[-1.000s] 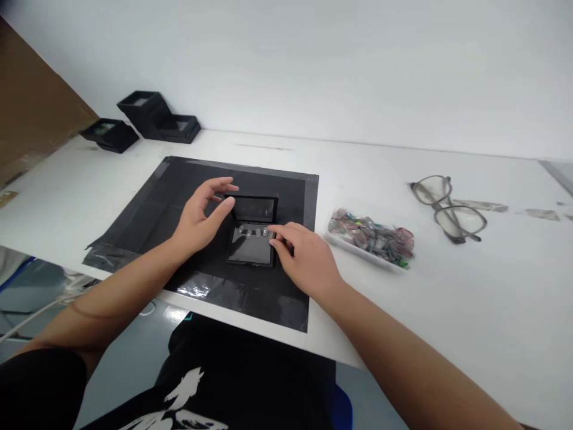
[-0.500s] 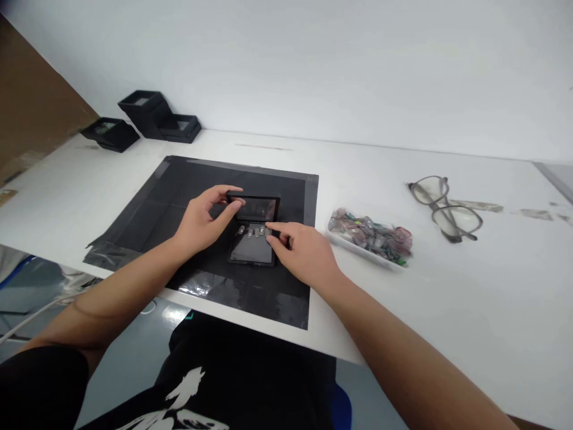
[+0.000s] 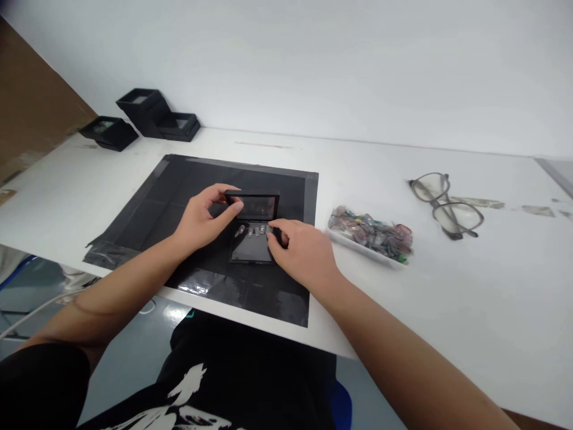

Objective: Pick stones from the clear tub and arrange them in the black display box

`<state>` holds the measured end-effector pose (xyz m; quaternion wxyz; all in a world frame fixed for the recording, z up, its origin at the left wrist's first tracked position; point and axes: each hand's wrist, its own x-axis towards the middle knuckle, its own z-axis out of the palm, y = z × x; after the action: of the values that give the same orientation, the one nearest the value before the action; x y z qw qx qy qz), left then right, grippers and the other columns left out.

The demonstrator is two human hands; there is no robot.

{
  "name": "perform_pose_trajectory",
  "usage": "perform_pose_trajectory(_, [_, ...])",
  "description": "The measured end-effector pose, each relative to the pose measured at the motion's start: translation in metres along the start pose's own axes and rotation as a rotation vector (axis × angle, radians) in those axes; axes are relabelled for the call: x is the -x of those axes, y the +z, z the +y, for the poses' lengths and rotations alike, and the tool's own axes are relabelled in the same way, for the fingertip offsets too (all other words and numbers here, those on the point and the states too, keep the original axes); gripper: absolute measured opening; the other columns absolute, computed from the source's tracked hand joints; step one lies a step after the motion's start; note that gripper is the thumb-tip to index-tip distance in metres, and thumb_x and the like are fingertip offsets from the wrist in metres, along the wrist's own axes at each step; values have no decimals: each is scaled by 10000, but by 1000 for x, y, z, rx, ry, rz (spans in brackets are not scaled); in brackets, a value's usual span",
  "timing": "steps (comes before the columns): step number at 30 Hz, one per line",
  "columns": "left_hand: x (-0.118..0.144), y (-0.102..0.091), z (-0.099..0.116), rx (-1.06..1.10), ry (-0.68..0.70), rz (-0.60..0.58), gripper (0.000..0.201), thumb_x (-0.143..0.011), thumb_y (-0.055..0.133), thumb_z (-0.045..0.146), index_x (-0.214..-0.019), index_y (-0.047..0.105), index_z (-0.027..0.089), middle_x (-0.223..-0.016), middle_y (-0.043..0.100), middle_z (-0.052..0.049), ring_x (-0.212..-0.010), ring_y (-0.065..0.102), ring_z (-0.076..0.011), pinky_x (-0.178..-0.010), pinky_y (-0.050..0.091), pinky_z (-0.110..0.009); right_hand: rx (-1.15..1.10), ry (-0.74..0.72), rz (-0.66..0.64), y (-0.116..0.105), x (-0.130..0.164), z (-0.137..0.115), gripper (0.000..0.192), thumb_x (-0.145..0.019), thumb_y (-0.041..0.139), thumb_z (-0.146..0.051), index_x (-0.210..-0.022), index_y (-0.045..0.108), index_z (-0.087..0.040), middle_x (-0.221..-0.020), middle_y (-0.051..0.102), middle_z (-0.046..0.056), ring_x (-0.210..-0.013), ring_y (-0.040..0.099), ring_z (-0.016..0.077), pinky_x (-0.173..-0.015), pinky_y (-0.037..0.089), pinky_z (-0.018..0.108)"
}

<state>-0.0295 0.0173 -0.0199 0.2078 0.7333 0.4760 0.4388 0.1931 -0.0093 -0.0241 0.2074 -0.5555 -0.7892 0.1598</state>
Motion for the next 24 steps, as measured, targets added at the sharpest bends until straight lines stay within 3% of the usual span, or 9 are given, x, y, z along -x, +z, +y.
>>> perform_pose_trajectory(7, [-2, 0, -3, 20, -18, -21, 204, -882, 644, 387, -894, 632, 184, -894, 698, -26, -839, 648, -140, -808, 512, -272, 31, -20, 54, -1, 5, -3, 356, -917, 527, -418, -1164, 712, -242, -808, 661, 43, -612, 551, 156, -526, 348, 281])
perform_pose_trajectory(12, [-2, -6, -1, 67, 102, -149, 184, -858, 685, 346, -847, 617, 176, -961, 713, -45, -904, 672, -151, -852, 506, -278, -98, 36, 165, -5, 8, -5, 261, -910, 552, -460, -851, 621, -214, -632, 519, -10, -565, 487, 135, -527, 341, 276])
perform_pose_trajectory(16, [-1, -13, 4, 38, 249, -312, 152, -899, 623, 283, -788, 596, 184, -1002, 731, -43, -930, 687, -151, -864, 508, -284, -251, -27, 247, -10, 12, -5, 293, -901, 571, -430, -1091, 542, -210, -765, 564, -6, -549, 482, 112, -539, 407, 270])
perform_pose_trajectory(18, [-1, -15, 4, 20, 316, -396, 97, -900, 600, 238, -814, 625, 200, -994, 748, -35, -931, 697, -157, -871, 512, -299, -235, -150, 213, -15, 13, -3, 275, -913, 552, -380, -1129, 569, -209, -845, 613, 23, -589, 520, 117, -572, 431, 275])
perform_pose_trajectory(21, [-1, -16, 2, -15, 401, -549, 93, -852, 639, 208, -904, 705, 246, -1067, 754, -26, -1003, 693, -183, -934, 505, -344, -138, -371, 62, -23, 13, 5, 183, -936, 527, -324, -913, 666, -207, -802, 647, 37, -648, 560, 134, -588, 413, 276])
perform_pose_trajectory(24, [-1, -16, 2, -38, 448, -682, 462, -736, 797, 361, -1181, 684, 315, -1263, 687, -46, -1156, 635, -249, -1033, 463, -425, -96, -489, -78, -26, 12, 12, 254, -954, 540, -348, -812, 705, -215, -767, 661, 34, -680, 589, 139, -580, 393, 265])
